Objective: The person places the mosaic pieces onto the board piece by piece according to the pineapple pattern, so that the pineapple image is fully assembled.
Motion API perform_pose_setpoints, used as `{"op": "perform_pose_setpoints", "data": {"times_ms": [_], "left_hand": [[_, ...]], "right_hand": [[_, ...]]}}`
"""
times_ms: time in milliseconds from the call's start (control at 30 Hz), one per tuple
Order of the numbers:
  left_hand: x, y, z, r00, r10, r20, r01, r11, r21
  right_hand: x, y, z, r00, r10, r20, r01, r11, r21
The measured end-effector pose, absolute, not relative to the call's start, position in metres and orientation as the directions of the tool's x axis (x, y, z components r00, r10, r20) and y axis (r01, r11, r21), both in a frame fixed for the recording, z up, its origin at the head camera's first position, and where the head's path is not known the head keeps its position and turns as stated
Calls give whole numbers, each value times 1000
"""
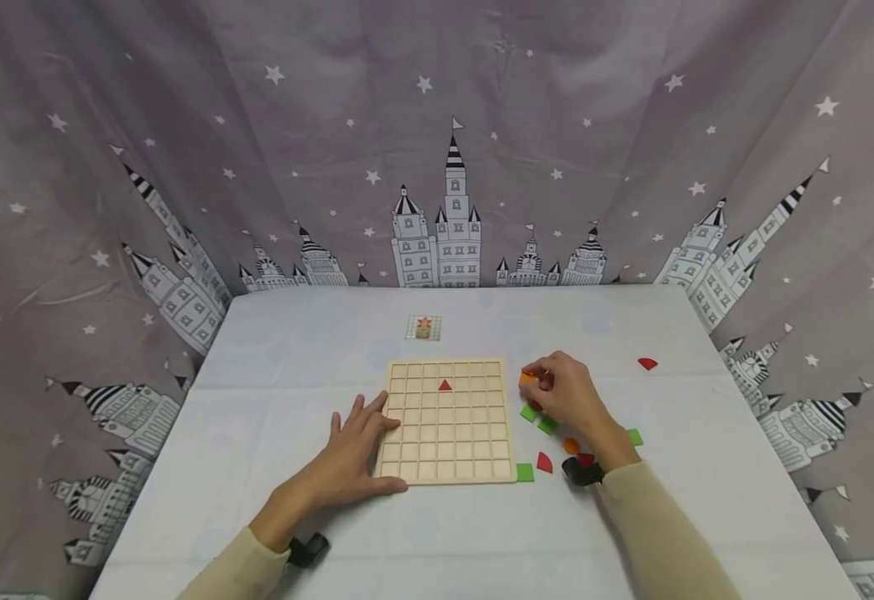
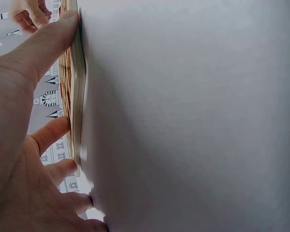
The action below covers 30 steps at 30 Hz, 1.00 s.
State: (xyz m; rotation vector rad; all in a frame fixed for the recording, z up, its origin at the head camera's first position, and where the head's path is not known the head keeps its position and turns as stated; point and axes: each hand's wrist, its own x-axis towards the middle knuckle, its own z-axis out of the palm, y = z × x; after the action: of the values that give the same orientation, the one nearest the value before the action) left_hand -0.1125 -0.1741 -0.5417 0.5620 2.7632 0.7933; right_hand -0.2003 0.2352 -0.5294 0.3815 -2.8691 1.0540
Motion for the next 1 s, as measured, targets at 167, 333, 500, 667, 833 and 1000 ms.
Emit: {"op": "perform_pose_setpoints", "data": {"times_ms": [167, 333, 500, 667, 833, 1000], "left_hand": [[-113, -175, -542, -904, 416, -98, 300, 782, 545], [-113, -175, -542, -905, 412, -101, 297, 786, 543], [-112, -174, -541, -906, 411, -105, 294, 786, 544], [-113, -174, -542, -906, 411, -101, 295, 785, 544], [-113, -173, -543, -908, 406, -109, 291, 794, 535], [-114, -173, -545, -907, 404, -115, 286, 795, 534]], "right_hand": [[-200, 218, -532, -947, -253, 198, -320, 696, -643], [-199, 201, -536, -931, -284, 229, -363, 662, -656], [-200, 184, -536, -913, -333, 236, -402, 633, -661], [-200, 171, -537, -910, -360, 207, -399, 621, -675], [-202, 159, -538, -900, -387, 201, -415, 618, -668], [-202, 150, -539, -878, -429, 210, -451, 597, -664]]}}
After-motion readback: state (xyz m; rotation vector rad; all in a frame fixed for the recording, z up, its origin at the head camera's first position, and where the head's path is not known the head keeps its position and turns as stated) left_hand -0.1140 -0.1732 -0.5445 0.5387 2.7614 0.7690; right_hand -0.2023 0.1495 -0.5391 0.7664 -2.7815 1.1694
